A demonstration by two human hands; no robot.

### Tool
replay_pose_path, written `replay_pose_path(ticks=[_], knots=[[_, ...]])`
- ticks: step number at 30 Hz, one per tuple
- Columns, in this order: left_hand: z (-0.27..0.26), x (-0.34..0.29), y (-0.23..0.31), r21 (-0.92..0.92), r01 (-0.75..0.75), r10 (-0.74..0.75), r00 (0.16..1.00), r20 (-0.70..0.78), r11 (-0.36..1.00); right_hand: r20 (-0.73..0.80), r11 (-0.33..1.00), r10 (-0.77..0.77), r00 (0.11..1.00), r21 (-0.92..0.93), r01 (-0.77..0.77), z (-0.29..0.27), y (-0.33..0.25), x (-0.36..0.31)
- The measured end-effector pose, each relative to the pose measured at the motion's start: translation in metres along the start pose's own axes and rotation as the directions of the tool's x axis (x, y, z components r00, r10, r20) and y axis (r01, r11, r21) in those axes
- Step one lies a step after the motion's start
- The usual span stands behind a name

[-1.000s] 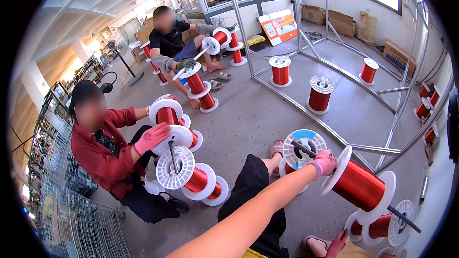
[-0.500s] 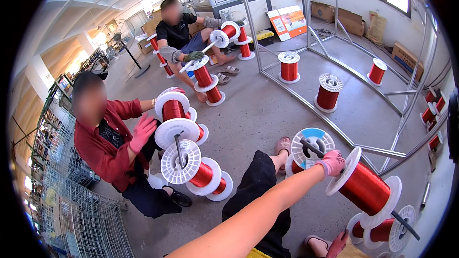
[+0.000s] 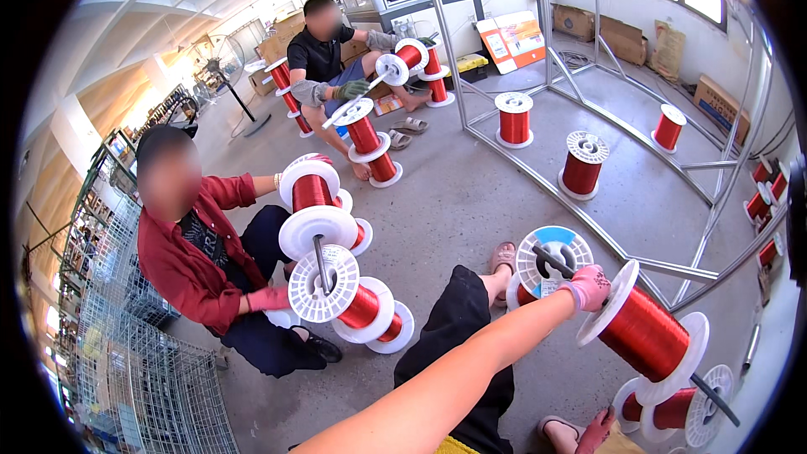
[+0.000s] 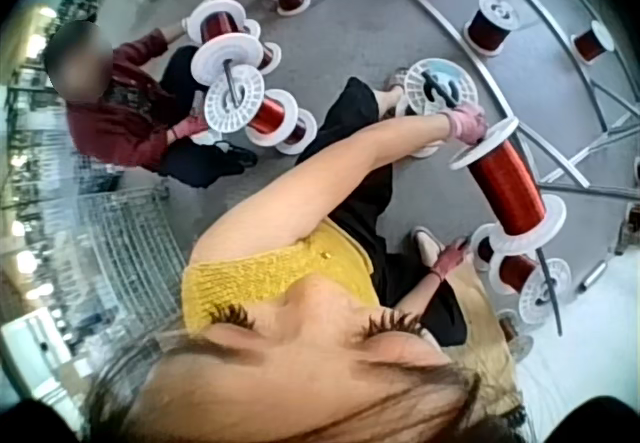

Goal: The person winds red wire onto spools by hand while seated on the floor. They rotate the spools on a metal bar and use their hands to guide the wire.

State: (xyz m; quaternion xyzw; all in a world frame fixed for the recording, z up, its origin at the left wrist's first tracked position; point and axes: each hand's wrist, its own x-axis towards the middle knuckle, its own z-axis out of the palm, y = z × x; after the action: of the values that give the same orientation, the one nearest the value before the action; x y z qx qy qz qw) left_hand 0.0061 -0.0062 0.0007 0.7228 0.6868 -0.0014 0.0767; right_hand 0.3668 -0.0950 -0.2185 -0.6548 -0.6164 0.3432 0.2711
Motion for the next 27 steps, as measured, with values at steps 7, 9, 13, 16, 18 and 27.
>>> replay_pose_path(ticks=[7,9,13,16,18,27], knots=[[0.005,0.005,-0.002,0.01,-0.007,0.007,1.0,-0.007,1.0,0.009,0.999,-0.027,1.0,-0.022,0.027,-0.004,-0.01,-0.002],[0.007,0.005,-0.003,-0.023,0.001,-0.001,1.0,-0.022,1.0,-0.014,0.998,-0.045,0.999,-0.041,0.044,-0.003,-0.01,-0.002],[0.008,0.004,-0.003,-0.03,-0.009,0.008,1.0,-0.015,1.0,-0.02,0.991,0.085,0.996,-0.099,-0.086,-0.002,-0.005,-0.001],[0.007,0.004,-0.002,-0.01,0.004,-0.004,1.0,-0.014,1.0,-0.029,0.997,0.041,0.999,-0.06,-0.042,-0.002,-0.004,-0.001],[0.006,0.005,-0.002,0.0,0.004,-0.004,1.0,-0.008,1.0,-0.014,0.995,0.038,0.999,-0.094,-0.04,-0.002,-0.007,-0.002],[0.01,0.005,-0.001,0.021,-0.035,0.036,0.998,-0.055,0.999,-0.01,0.997,0.07,0.997,-0.035,-0.071,-0.005,-0.03,-0.006]])
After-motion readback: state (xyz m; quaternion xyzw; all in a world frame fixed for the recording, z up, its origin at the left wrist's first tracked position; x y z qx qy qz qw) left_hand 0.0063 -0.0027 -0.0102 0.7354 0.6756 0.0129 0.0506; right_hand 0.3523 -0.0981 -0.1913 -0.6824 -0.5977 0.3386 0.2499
